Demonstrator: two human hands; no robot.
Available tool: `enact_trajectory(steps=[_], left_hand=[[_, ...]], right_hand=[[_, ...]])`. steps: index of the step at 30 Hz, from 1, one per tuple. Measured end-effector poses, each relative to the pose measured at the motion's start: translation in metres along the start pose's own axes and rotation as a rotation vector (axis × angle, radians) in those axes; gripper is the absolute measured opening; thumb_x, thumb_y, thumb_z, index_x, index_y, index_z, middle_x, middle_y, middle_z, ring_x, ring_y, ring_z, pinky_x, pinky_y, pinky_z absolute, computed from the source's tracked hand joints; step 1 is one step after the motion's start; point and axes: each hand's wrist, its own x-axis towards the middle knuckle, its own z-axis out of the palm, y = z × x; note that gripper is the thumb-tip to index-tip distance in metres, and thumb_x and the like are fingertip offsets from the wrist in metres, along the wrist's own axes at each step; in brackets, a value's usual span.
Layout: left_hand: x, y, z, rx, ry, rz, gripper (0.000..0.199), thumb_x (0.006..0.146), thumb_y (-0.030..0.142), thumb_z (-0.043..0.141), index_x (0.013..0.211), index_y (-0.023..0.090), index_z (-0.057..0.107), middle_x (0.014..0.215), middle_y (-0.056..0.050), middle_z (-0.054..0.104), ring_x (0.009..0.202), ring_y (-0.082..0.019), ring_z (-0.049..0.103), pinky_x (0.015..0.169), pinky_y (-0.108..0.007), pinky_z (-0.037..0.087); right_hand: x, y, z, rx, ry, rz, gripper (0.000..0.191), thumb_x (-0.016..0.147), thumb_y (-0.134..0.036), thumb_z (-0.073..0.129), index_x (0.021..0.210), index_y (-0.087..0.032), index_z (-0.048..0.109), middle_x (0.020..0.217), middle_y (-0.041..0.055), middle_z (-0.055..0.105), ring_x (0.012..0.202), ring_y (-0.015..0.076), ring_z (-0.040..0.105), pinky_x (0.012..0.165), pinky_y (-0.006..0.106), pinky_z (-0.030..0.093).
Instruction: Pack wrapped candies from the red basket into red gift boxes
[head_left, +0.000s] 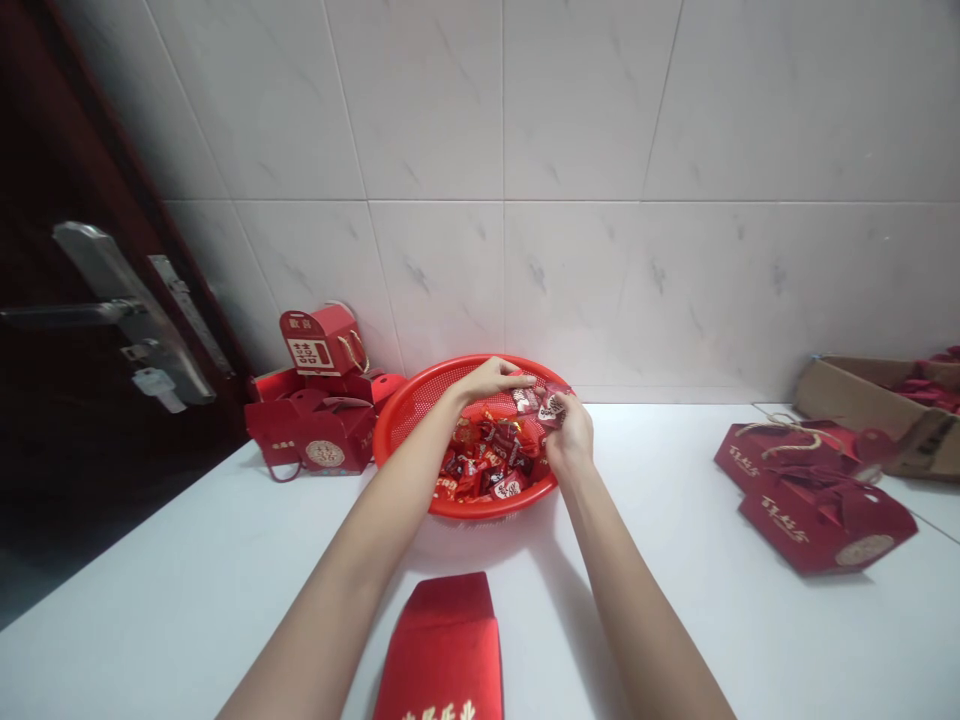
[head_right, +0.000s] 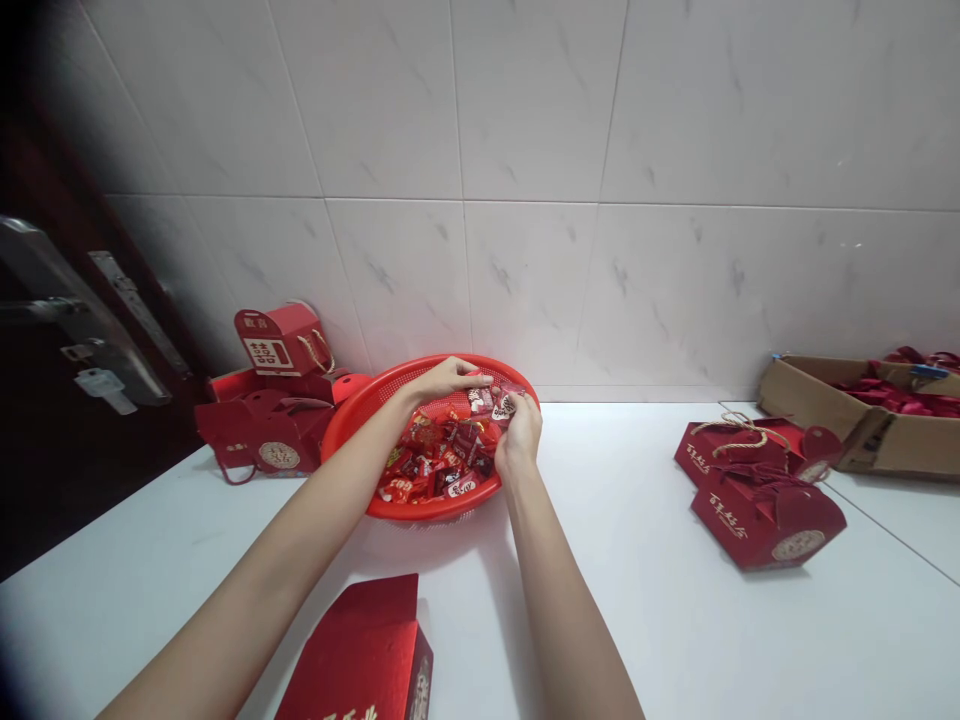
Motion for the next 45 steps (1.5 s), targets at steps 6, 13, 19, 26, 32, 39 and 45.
enact_trajectory(steps=[6, 13, 19, 26, 32, 39, 45], left_hand=[[-0.003, -0.007, 0.003, 0.126, 0.010, -0.090, 0.040, 0.083, 0.050, 0.073, 0.068, 0.014, 0.065, 0.057, 0.003, 0.058, 0.068, -0.015, 0.055, 0.059, -0.025, 0.042], [-0.001, -0.017, 0.003, 0.254, -0.009, -0.183, 0.028, 0.088, 0.041, 0.069, 0.083, 0.013, 0.070, 0.079, 0.000, 0.069, 0.074, -0.017, 0.061, 0.071, -0.027, 0.049], [0.002, -0.022, 0.004, 0.340, -0.077, -0.267, 0.013, 0.067, 0.024, 0.071, 0.078, 0.018, 0.074, 0.073, 0.000, 0.070, 0.076, -0.017, 0.058, 0.069, -0.026, 0.042], [-0.006, -0.023, -0.014, 0.346, -0.263, -0.486, 0.012, 0.057, 0.024, 0.078, 0.066, 0.018, 0.071, 0.062, -0.002, 0.067, 0.074, -0.020, 0.059, 0.068, -0.028, 0.044], [-0.015, 0.000, -0.014, 0.266, -0.526, -0.535, 0.021, 0.054, 0.032, 0.082, 0.070, 0.019, 0.078, 0.071, -0.005, 0.075, 0.073, -0.022, 0.066, 0.066, -0.029, 0.050], [-0.026, 0.001, 0.011, 0.261, -0.519, -0.533, 0.024, 0.055, 0.024, 0.077, 0.079, 0.023, 0.076, 0.080, -0.003, 0.076, 0.081, -0.024, 0.068, 0.069, -0.028, 0.052], [-0.133, 0.008, 0.027, 0.240, -0.195, -0.338, 0.040, 0.075, 0.033, 0.062, 0.114, 0.036, 0.065, 0.099, 0.004, 0.076, 0.101, -0.024, 0.066, 0.075, -0.024, 0.050]], right_hand=[[0.003, 0.001, -0.003, -0.014, 0.011, -0.020, 0.006, 0.067, -0.014, 0.061, 0.067, -0.019, 0.065, 0.067, -0.0016, 0.073, 0.069, 0.0140, 0.068, 0.069, 0.026, 0.057], [-0.004, -0.003, 0.000, -0.036, 0.013, -0.046, 0.006, 0.067, -0.014, 0.061, 0.067, -0.019, 0.065, 0.068, -0.0009, 0.074, 0.069, 0.0140, 0.068, 0.061, 0.024, 0.054], [-0.005, -0.006, 0.001, -0.038, 0.028, -0.040, 0.009, 0.067, -0.011, 0.059, 0.064, -0.018, 0.065, 0.065, -0.0009, 0.073, 0.066, 0.0112, 0.065, 0.055, 0.019, 0.049], [-0.007, -0.009, 0.002, -0.036, 0.019, 0.007, 0.008, 0.068, -0.012, 0.058, 0.067, -0.018, 0.063, 0.064, -0.0002, 0.073, 0.066, 0.0125, 0.067, 0.054, 0.019, 0.049], [-0.011, -0.012, 0.005, -0.015, 0.013, 0.065, 0.008, 0.070, -0.012, 0.056, 0.066, -0.017, 0.061, 0.063, 0.0012, 0.073, 0.057, 0.0108, 0.064, 0.050, 0.018, 0.047], [-0.010, -0.012, 0.004, -0.010, 0.007, 0.081, 0.006, 0.069, -0.014, 0.056, 0.067, -0.018, 0.059, 0.064, 0.0009, 0.072, 0.055, 0.0114, 0.063, 0.048, 0.020, 0.048], [-0.006, -0.008, 0.000, -0.024, -0.029, 0.072, 0.007, 0.067, -0.017, 0.064, 0.071, -0.018, 0.059, 0.067, 0.0009, 0.073, 0.053, 0.0112, 0.062, 0.048, 0.020, 0.049]])
